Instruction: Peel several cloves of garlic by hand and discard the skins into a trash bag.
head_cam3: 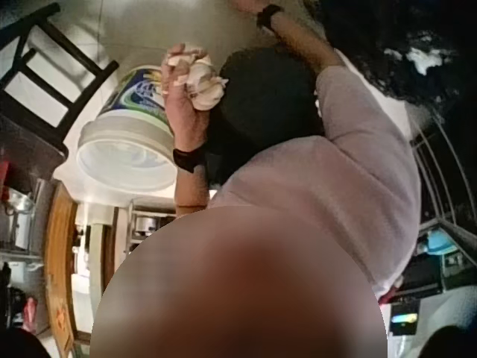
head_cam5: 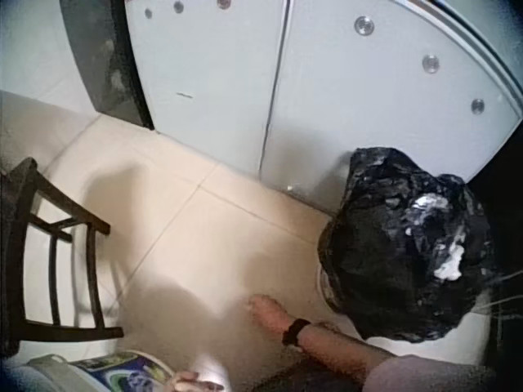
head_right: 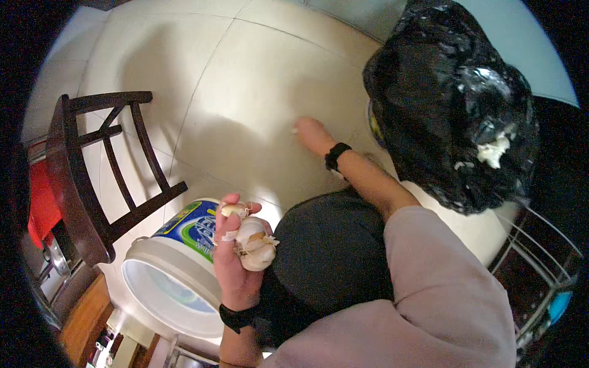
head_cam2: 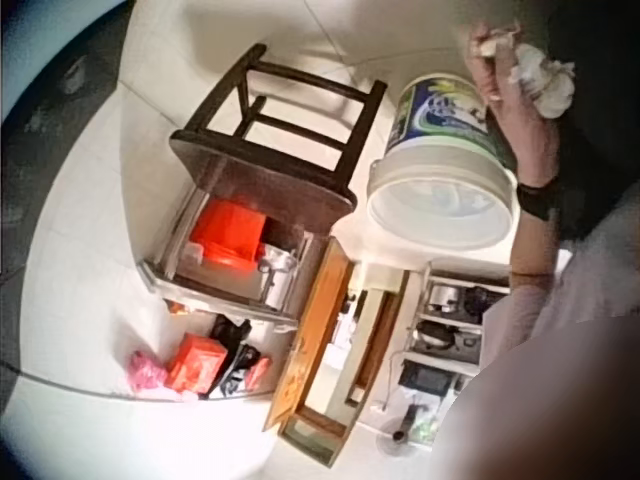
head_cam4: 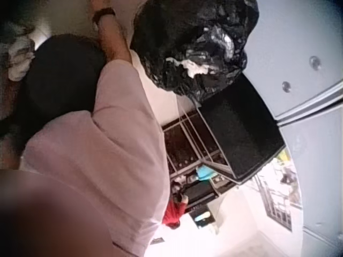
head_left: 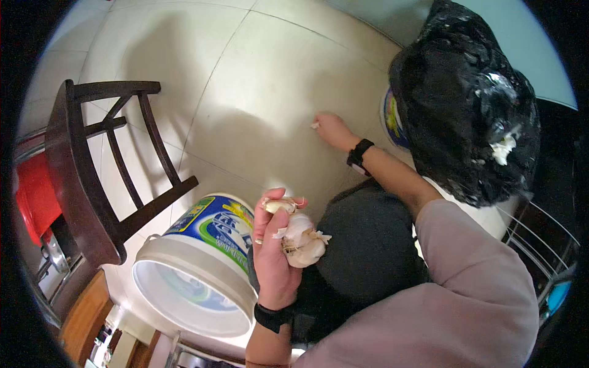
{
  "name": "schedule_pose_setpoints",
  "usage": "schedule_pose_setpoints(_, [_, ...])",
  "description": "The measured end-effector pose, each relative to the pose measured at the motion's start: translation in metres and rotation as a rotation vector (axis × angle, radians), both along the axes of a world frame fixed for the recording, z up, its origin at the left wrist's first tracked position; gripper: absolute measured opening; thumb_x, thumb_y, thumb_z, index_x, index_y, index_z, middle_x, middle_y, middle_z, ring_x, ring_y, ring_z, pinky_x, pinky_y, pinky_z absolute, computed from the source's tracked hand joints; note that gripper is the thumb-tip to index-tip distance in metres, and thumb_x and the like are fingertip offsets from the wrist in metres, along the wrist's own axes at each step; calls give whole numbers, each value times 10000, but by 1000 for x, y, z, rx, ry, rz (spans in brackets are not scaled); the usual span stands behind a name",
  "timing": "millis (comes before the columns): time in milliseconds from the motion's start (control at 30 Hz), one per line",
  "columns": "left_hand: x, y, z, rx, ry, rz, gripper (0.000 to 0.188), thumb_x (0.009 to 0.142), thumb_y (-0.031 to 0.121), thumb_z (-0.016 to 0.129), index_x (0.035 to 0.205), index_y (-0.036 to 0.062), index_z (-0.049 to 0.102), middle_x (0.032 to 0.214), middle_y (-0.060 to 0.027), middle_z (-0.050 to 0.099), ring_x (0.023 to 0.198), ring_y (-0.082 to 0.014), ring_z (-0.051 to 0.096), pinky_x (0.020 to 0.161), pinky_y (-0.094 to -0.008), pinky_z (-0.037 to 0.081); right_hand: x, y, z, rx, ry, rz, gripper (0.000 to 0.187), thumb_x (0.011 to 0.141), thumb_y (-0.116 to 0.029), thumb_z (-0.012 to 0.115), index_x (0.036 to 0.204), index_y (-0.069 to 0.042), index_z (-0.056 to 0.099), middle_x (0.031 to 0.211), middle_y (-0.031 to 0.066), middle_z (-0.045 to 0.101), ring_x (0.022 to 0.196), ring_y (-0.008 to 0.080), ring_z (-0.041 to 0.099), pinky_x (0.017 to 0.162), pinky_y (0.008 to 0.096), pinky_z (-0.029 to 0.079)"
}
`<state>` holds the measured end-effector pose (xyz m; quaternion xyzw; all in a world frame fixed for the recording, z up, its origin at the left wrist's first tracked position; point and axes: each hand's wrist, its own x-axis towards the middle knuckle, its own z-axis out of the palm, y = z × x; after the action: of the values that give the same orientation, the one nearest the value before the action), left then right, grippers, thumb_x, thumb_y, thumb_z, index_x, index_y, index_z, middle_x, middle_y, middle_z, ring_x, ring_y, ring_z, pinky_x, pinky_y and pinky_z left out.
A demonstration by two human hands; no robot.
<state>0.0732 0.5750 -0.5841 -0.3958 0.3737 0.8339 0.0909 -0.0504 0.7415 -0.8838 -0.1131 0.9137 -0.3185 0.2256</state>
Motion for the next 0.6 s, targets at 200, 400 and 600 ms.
schedule_pose_setpoints(200, [20,11,42,-30,-40,-100,363,888,214,517,1211,79,420,1029,-116,539,748,-151,565,615,-265,499,-8,-25,198,-454,207,-114,151,701,18,537,816,-46,610,805,147,604,782,306,598,702,383,486])
schedule_pose_setpoints(400, [51,27,68,-83,-87,-275,424,883,206,522,1265,68,401,1114,-134,534,943,-200,538,795,-332,477,6,86,401,-220,500,-603,124,759,-29,579,875,-54,615,819,124,611,734,288,604,657,353,483])
schedule_pose_setpoints(600, [25,85,173,-145,-100,-559,317,869,154,556,1152,48,462,1031,-89,580,903,-160,556,777,-283,478,43,229,384,72,170,-704,302,774,-92,623,1072,-57,586,935,174,615,881,333,602,776,380,480])
